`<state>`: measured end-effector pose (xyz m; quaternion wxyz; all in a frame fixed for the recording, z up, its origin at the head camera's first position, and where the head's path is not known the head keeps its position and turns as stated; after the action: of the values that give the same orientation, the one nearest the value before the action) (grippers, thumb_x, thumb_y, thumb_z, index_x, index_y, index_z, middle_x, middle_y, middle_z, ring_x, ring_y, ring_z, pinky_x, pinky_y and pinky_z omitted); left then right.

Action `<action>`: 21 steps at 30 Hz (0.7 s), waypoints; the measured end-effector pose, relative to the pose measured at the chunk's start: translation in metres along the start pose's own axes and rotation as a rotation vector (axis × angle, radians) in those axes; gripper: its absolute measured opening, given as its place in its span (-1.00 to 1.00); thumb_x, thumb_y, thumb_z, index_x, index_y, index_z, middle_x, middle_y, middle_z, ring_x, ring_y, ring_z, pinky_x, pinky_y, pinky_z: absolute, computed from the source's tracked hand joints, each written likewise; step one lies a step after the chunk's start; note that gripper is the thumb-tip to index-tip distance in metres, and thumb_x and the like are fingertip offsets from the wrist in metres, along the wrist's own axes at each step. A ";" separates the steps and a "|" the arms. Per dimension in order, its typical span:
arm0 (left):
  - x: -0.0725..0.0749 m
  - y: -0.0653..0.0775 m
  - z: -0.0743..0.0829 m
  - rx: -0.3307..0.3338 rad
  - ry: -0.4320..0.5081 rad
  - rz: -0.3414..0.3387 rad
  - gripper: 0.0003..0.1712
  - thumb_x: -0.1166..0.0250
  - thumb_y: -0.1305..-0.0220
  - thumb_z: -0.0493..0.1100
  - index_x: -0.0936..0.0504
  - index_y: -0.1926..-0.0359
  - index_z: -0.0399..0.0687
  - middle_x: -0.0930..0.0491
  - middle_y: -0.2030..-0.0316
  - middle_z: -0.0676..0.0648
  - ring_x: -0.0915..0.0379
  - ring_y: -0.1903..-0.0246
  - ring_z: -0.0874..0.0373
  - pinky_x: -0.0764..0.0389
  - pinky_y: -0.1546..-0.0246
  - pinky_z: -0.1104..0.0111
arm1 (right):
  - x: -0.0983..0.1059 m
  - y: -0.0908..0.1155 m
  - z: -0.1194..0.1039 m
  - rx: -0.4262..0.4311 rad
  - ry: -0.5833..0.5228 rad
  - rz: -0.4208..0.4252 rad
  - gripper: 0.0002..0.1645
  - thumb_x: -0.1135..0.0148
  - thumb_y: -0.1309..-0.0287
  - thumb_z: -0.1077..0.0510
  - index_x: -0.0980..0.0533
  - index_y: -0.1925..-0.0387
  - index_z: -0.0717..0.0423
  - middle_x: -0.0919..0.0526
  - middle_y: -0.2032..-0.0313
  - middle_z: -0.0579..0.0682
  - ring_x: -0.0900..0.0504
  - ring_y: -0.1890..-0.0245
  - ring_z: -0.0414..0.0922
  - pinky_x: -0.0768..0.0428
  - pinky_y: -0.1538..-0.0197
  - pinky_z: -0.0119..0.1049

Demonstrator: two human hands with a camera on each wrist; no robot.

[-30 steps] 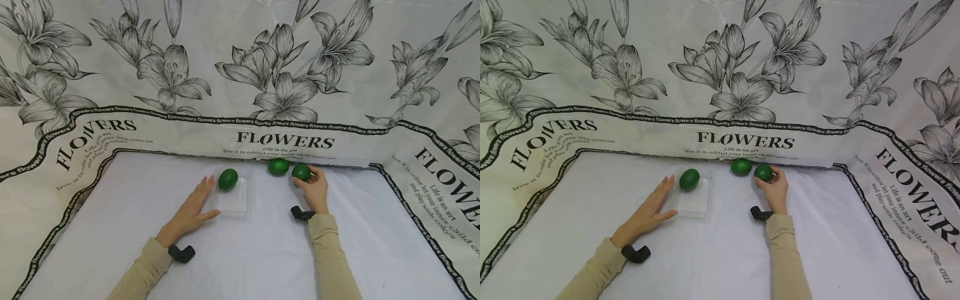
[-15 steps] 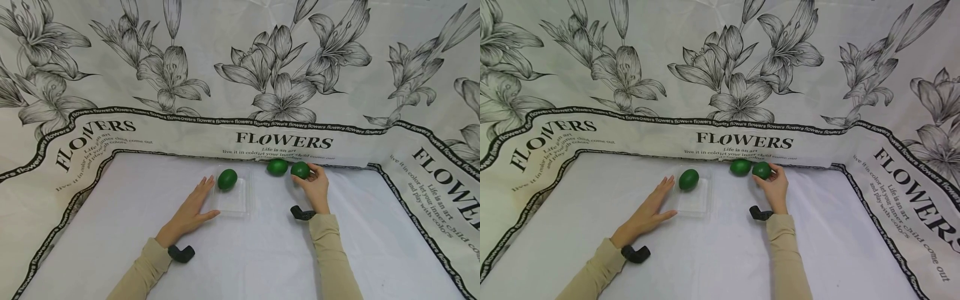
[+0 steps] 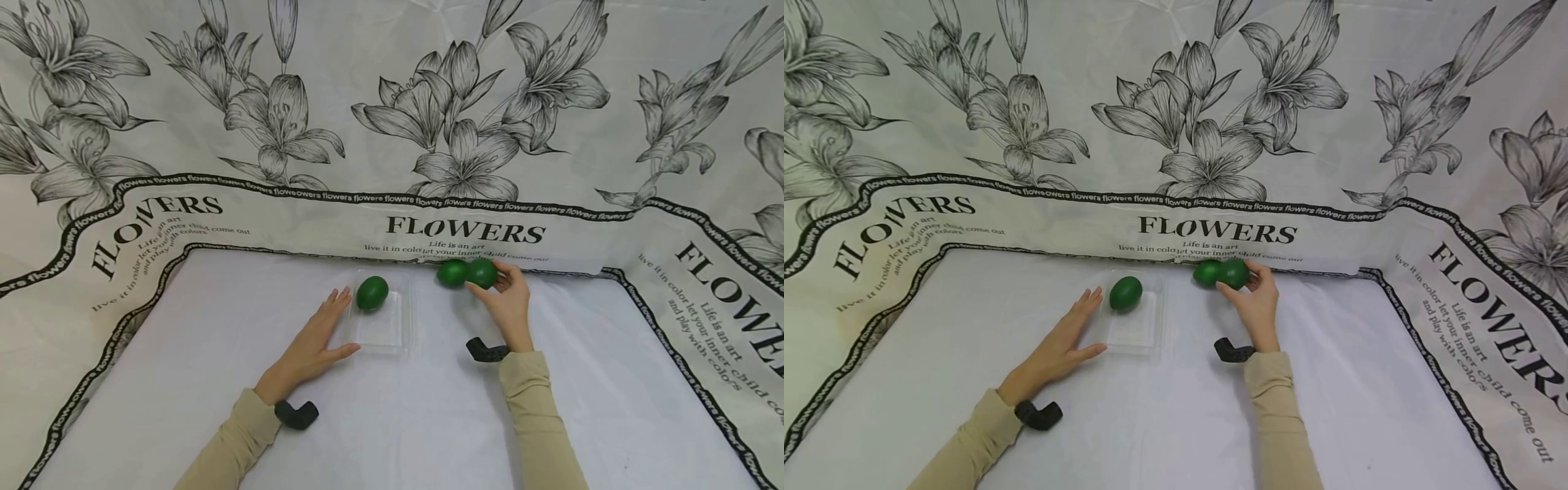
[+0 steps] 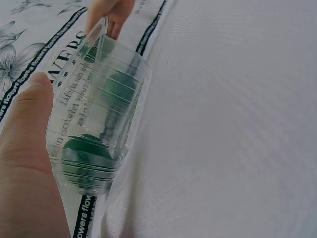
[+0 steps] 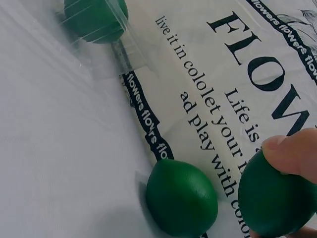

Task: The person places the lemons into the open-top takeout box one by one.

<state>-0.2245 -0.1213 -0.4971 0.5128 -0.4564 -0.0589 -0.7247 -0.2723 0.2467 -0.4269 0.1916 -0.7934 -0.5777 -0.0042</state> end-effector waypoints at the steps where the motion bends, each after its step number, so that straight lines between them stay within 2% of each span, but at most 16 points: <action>1: 0.000 0.000 0.000 -0.001 0.000 0.001 0.06 -0.25 -0.30 0.28 0.04 -0.58 -0.08 0.16 -0.57 0.05 0.34 -0.54 0.01 0.02 -0.43 -0.12 | -0.001 0.001 -0.003 0.013 -0.006 -0.004 -0.17 -0.55 0.08 0.34 -0.37 -0.24 0.34 -0.43 -0.19 0.17 -0.52 -0.13 0.05 -0.50 -0.22 -0.26; 8: 0.001 0.000 0.001 0.005 0.003 -0.004 0.06 -0.26 -0.30 0.26 0.03 -0.57 -0.11 0.16 -0.57 0.05 0.35 -0.54 0.02 0.03 -0.44 -0.10 | -0.014 0.006 -0.023 0.086 -0.034 -0.040 -0.19 -0.54 0.10 0.38 -0.36 -0.21 0.37 -0.42 -0.20 0.17 -0.51 -0.16 0.06 -0.48 -0.23 -0.33; 12: 0.001 -0.001 0.002 0.001 0.002 -0.002 0.05 -0.27 -0.30 0.24 0.02 -0.57 -0.13 0.14 -0.57 0.02 0.34 -0.54 0.03 0.03 -0.44 -0.10 | -0.023 0.011 -0.034 0.116 -0.036 -0.074 -0.19 -0.53 0.10 0.42 -0.35 -0.21 0.40 -0.39 -0.21 0.21 -0.50 -0.16 0.08 -0.48 -0.24 -0.27; 19: 0.000 -0.001 0.001 0.004 -0.001 -0.004 0.04 -0.27 -0.31 0.22 0.02 -0.56 -0.13 0.14 -0.57 0.02 0.35 -0.54 0.04 0.03 -0.44 -0.08 | -0.035 0.033 -0.074 0.214 -0.007 -0.125 -0.23 -0.50 0.13 0.50 -0.36 -0.16 0.51 -0.43 -0.16 0.34 -0.52 -0.09 0.13 -0.51 -0.22 -0.17; 21: 0.000 -0.001 0.001 0.003 -0.005 -0.003 0.04 -0.27 -0.31 0.23 0.02 -0.56 -0.14 0.13 -0.57 0.01 0.34 -0.54 0.03 0.03 -0.44 -0.09 | -0.039 0.036 -0.076 0.229 -0.013 -0.141 -0.23 -0.51 0.14 0.50 -0.37 -0.15 0.51 -0.45 -0.15 0.34 -0.53 -0.10 0.12 -0.51 -0.23 -0.14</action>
<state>-0.2243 -0.1206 -0.4961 0.5122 -0.4573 -0.0621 -0.7243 -0.2362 0.1785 -0.3758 0.2764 -0.7236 -0.6302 0.0534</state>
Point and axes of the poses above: each hand's wrist, its own y-axis away from the middle knuckle, its own x-axis out of the back of the hand, z = x × y, the point moved 1 cm from there along -y, towards the middle knuckle
